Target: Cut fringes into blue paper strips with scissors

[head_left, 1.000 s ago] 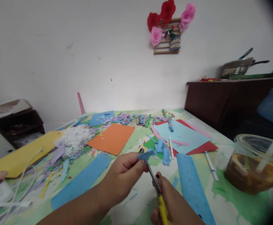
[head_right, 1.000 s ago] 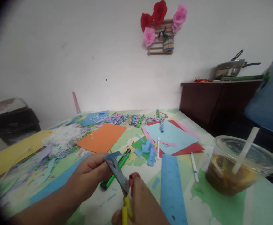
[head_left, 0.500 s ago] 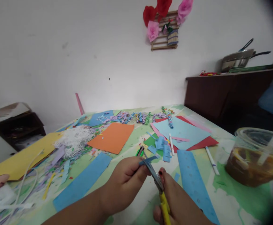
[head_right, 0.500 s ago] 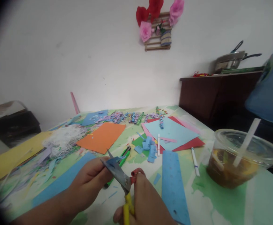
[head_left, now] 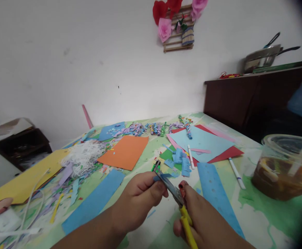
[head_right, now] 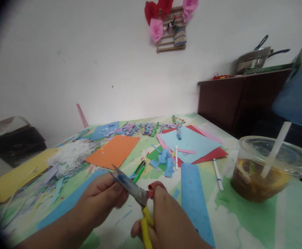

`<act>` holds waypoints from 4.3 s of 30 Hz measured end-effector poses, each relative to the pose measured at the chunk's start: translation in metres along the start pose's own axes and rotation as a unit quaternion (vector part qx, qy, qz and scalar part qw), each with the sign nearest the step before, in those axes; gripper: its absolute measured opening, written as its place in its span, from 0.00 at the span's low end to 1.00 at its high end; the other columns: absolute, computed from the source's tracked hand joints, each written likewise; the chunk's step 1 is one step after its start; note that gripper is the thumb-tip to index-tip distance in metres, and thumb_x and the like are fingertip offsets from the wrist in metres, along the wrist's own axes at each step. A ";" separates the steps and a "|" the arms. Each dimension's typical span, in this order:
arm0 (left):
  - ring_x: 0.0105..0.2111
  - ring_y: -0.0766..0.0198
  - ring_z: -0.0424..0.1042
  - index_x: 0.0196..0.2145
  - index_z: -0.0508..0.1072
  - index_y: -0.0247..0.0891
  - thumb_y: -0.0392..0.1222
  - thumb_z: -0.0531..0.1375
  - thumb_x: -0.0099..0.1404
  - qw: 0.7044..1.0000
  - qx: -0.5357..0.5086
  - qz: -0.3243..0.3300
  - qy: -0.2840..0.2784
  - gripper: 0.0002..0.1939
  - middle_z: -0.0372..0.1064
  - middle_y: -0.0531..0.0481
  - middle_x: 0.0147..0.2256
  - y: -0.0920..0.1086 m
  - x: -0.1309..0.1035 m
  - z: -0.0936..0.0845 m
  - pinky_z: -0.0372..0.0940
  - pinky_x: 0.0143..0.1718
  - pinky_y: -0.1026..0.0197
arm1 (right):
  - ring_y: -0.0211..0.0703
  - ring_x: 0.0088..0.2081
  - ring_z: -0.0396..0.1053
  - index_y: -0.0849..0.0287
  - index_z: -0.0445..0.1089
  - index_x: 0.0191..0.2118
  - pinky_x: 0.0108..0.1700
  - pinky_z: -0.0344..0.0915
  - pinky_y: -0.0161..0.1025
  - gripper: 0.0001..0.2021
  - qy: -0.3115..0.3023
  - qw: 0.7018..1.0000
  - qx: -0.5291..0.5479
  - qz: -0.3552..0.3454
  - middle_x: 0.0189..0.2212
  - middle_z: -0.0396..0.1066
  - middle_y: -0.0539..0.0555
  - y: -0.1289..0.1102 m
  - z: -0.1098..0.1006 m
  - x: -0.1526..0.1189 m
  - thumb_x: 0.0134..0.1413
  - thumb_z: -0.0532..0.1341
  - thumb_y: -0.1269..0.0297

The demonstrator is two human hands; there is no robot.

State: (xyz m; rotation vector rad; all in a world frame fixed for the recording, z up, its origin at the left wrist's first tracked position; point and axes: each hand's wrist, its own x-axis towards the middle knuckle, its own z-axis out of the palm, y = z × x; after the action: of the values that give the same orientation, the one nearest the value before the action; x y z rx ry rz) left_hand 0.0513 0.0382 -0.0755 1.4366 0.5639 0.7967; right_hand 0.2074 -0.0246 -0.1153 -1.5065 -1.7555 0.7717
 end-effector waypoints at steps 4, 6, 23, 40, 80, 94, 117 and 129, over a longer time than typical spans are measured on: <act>0.15 0.73 0.42 0.21 0.63 0.36 0.54 0.56 0.56 0.998 -0.041 0.023 0.034 0.18 0.44 0.61 0.13 -0.001 0.003 0.002 0.40 0.17 0.66 | 0.60 0.51 0.56 0.66 0.54 0.47 0.48 0.56 0.52 0.28 -0.010 1.000 -0.015 0.010 0.47 0.60 0.70 -0.002 -0.002 0.000 0.37 0.58 0.60; 0.15 0.73 0.41 0.21 0.63 0.36 0.54 0.56 0.56 0.998 -0.032 0.028 0.046 0.18 0.44 0.61 0.14 -0.001 0.003 0.003 0.40 0.17 0.66 | 0.60 0.52 0.55 0.65 0.53 0.48 0.49 0.55 0.53 0.29 -0.005 1.000 -0.020 0.005 0.49 0.59 0.70 -0.002 -0.003 0.000 0.37 0.58 0.60; 0.18 0.71 0.48 0.21 0.68 0.35 0.52 0.57 0.55 0.997 0.081 0.008 0.014 0.17 0.52 0.57 0.17 0.003 -0.002 0.003 0.44 0.18 0.66 | 0.52 0.42 0.63 0.64 0.54 0.47 0.43 0.59 0.45 0.25 -0.010 1.000 0.012 0.009 0.41 0.64 0.63 -0.002 0.004 -0.003 0.40 0.58 0.65; 0.14 0.74 0.44 0.19 0.69 0.32 0.49 0.60 0.53 0.998 -0.053 -0.039 -0.020 0.15 0.48 0.59 0.12 0.005 -0.004 0.001 0.39 0.17 0.67 | 0.57 0.48 0.60 0.60 0.54 0.54 0.48 0.55 0.49 0.32 0.001 0.999 0.001 -0.040 0.47 0.64 0.62 0.017 0.009 -0.010 0.41 0.61 0.57; 0.12 0.74 0.43 0.17 0.67 0.33 0.53 0.61 0.49 0.995 -0.036 -0.089 -0.032 0.18 0.46 0.60 0.10 0.016 -0.003 0.001 0.38 0.15 0.68 | 0.40 0.25 0.69 0.62 0.51 0.45 0.29 0.61 0.35 0.18 -0.087 0.987 0.134 0.021 0.27 0.70 0.52 -0.006 0.003 -0.001 0.46 0.53 0.74; 0.15 0.71 0.53 0.20 0.73 0.33 0.38 0.54 0.52 0.971 0.237 -0.019 -0.037 0.10 0.53 0.57 0.13 0.039 -0.001 -0.015 0.48 0.16 0.68 | 0.40 0.25 0.66 0.56 0.52 0.34 0.29 0.61 0.36 0.05 -0.116 0.983 0.143 -0.025 0.24 0.67 0.50 -0.010 0.000 -0.004 0.48 0.50 0.69; 0.17 0.68 0.60 0.17 0.69 0.33 0.31 0.49 0.56 0.890 0.407 0.202 0.019 0.14 0.61 0.50 0.15 0.030 -0.006 -0.001 0.54 0.19 0.67 | 0.55 0.44 0.64 0.62 0.54 0.47 0.41 0.62 0.45 0.25 -0.030 0.998 -0.009 -0.055 0.43 0.66 0.64 -0.003 -0.003 -0.003 0.38 0.56 0.62; 0.17 0.67 0.64 0.16 0.67 0.37 0.29 0.51 0.53 0.830 0.477 0.288 0.024 0.12 0.65 0.48 0.16 0.035 -0.011 -0.001 0.57 0.20 0.67 | 0.51 0.41 0.64 0.60 0.56 0.44 0.45 0.59 0.44 0.22 -0.030 0.997 0.010 -0.071 0.41 0.64 0.59 -0.003 -0.004 -0.013 0.38 0.58 0.65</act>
State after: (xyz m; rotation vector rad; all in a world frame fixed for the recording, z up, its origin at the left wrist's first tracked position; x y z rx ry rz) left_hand 0.0392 0.0290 -0.0421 2.6022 0.6005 1.0873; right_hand 0.2103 -0.0379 -0.1120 -1.3425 -1.8703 0.7667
